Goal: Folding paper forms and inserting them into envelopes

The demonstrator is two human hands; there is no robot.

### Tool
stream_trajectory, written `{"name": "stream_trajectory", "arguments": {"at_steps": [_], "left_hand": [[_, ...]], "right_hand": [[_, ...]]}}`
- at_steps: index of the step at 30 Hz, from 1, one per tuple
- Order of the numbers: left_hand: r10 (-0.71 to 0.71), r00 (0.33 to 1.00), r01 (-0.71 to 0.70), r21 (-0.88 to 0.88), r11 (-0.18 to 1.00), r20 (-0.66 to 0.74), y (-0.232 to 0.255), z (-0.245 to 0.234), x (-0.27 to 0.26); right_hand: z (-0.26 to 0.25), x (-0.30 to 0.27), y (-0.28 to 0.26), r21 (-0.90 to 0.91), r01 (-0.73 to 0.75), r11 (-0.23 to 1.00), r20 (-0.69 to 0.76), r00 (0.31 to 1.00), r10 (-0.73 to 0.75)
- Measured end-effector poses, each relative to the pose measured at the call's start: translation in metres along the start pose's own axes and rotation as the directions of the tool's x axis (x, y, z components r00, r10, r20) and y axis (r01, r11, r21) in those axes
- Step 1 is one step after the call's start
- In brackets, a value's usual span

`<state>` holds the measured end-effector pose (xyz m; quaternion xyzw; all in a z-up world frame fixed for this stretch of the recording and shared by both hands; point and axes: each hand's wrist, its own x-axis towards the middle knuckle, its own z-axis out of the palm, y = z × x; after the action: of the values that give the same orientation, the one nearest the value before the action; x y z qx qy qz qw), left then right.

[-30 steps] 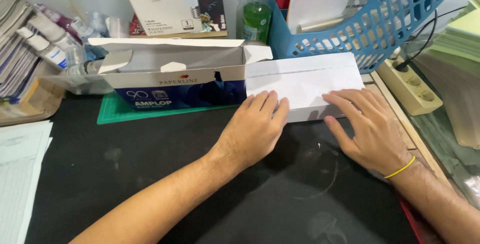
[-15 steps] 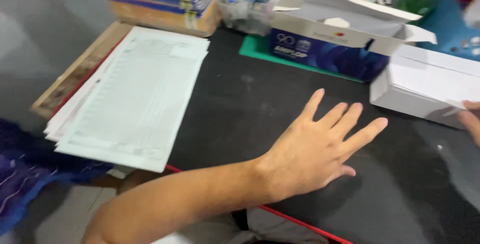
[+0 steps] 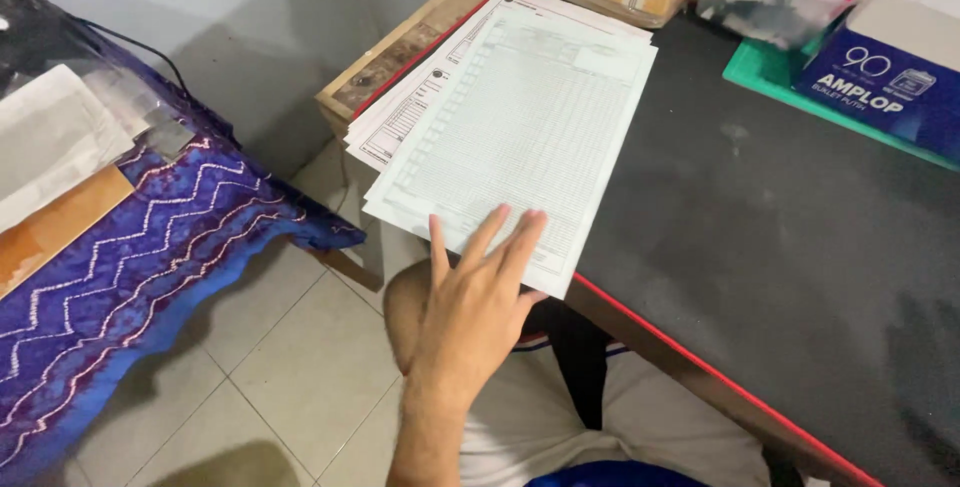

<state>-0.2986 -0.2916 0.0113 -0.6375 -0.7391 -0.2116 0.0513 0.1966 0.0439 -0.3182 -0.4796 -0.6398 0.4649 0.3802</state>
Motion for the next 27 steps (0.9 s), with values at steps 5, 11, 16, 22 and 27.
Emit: {"name": "stream_trajectory", "arguments": {"at_steps": [5,11,16,22,27], "left_hand": [[0.219,0.917,-0.224,0.023,0.974,-0.332,0.004,0.001,-0.004],[0.205,0.924,-0.328,-0.392,0.859,-0.323,0.039,-0.043,0.002],[0.258,0.949,-0.307,-0.34,0.889,-0.182,0.035,-0.023,0.01],[0.201,0.972,-0.233,-0.396,0.888,-0.122,0.02,-0.012,0.004],[0.078,0.881,-0.282,-0.386,0.879,-0.466,0.026,-0.026,0.012]], "right_hand": [[0.097,-0.066,-0.304,-0.677,0.446,0.586,0.157,0.865,-0.477],[0.101,-0.088,-0.366,-0.719,0.444,0.534,0.142,0.847,-0.512],[0.095,-0.086,-0.367,-0.681,0.466,0.565,0.21,0.863,-0.46],[0.095,-0.091,-0.371,-0.663,0.513,0.545,0.265,0.841,-0.471],[0.107,-0.1,-0.386,-0.646,0.495,0.581,0.23,0.852,-0.47]]}}
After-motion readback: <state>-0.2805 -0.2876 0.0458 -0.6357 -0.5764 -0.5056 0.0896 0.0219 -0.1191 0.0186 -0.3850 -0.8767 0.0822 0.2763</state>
